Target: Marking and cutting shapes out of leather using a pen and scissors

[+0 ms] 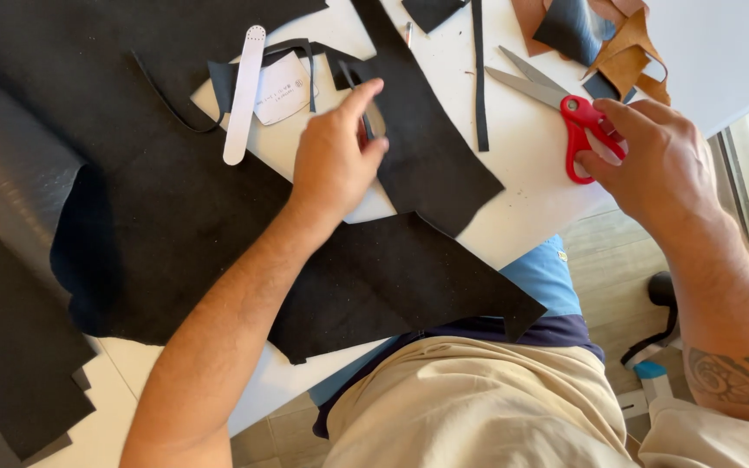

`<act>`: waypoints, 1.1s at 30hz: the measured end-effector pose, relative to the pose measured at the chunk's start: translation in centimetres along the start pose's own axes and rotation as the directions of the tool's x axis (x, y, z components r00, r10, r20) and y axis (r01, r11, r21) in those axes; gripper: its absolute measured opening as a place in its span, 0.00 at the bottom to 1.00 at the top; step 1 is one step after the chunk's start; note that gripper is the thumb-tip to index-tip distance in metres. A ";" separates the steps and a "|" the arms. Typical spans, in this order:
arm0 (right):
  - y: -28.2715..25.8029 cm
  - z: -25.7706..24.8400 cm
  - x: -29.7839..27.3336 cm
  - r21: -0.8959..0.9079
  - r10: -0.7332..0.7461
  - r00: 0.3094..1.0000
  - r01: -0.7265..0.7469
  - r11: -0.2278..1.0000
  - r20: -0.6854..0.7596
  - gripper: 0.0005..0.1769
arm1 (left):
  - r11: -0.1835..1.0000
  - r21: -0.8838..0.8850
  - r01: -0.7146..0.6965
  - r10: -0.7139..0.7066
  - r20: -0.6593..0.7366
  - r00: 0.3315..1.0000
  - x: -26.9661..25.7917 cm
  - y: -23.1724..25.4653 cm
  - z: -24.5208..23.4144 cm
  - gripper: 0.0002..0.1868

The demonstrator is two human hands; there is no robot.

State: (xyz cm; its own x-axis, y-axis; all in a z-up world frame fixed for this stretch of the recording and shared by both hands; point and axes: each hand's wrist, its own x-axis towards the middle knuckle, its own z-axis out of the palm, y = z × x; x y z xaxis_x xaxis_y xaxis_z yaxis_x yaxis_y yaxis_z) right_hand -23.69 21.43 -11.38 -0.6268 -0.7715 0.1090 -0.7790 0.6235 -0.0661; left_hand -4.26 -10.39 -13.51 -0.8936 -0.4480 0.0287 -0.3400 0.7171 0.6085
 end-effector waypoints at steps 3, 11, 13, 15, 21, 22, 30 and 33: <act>-0.3 0.4 -0.7 -0.033 -0.034 0.997 0.032 0.999 -0.065 0.32 | 0.943 -0.295 -0.155 0.080 -0.251 0.965 0.8 -0.2 -1.2 0.26; -0.3 0.7 -0.9 -0.082 -0.059 0.983 0.045 0.996 -0.173 0.23 | 0.573 -0.758 -0.312 -0.209 -0.503 0.838 -1.7 1.7 -6.1 0.13; 0.0 0.5 -1.0 -0.079 -0.089 0.978 0.075 0.994 -0.191 0.22 | 0.548 -0.786 -0.287 -0.183 -0.447 0.875 -4.5 1.7 -5.2 0.15; 0.3 0.4 -0.7 -0.076 -0.126 0.970 0.113 0.991 -0.206 0.21 | 0.524 -0.812 -0.258 -0.163 -0.393 0.905 -7.1 1.5 -4.5 0.17; 0.2 0.8 -0.2 -0.099 -0.179 0.968 0.164 0.981 -0.175 0.23 | 0.861 -0.497 -0.107 -0.057 -0.303 0.951 -12.5 -0.8 -3.9 0.20; 0.2 0.8 0.0 -0.107 -0.195 0.964 0.178 0.978 -0.178 0.23 | 0.908 -0.345 -0.238 0.115 -0.341 0.933 -13.1 -1.7 -3.4 0.14; -1.0 0.2 1.5 -0.069 -0.298 0.929 0.290 0.955 -0.221 0.18 | 0.773 0.020 -0.635 0.620 -0.236 0.748 -13.9 -3.1 -1.6 0.13; -1.3 -0.2 1.4 -0.072 -0.303 0.935 0.295 0.953 -0.186 0.18 | 0.780 -0.011 -0.625 0.606 -0.235 0.760 -13.8 -3.2 -1.5 0.12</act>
State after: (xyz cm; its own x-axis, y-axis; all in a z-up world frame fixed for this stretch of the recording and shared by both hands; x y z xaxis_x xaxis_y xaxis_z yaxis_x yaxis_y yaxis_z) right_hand -23.56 19.55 -10.94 -0.3463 -0.8866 0.3065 -0.9258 0.3757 0.0407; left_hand 9.63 -7.26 -14.65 -0.8164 -0.0318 0.5767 0.2963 0.8340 0.4655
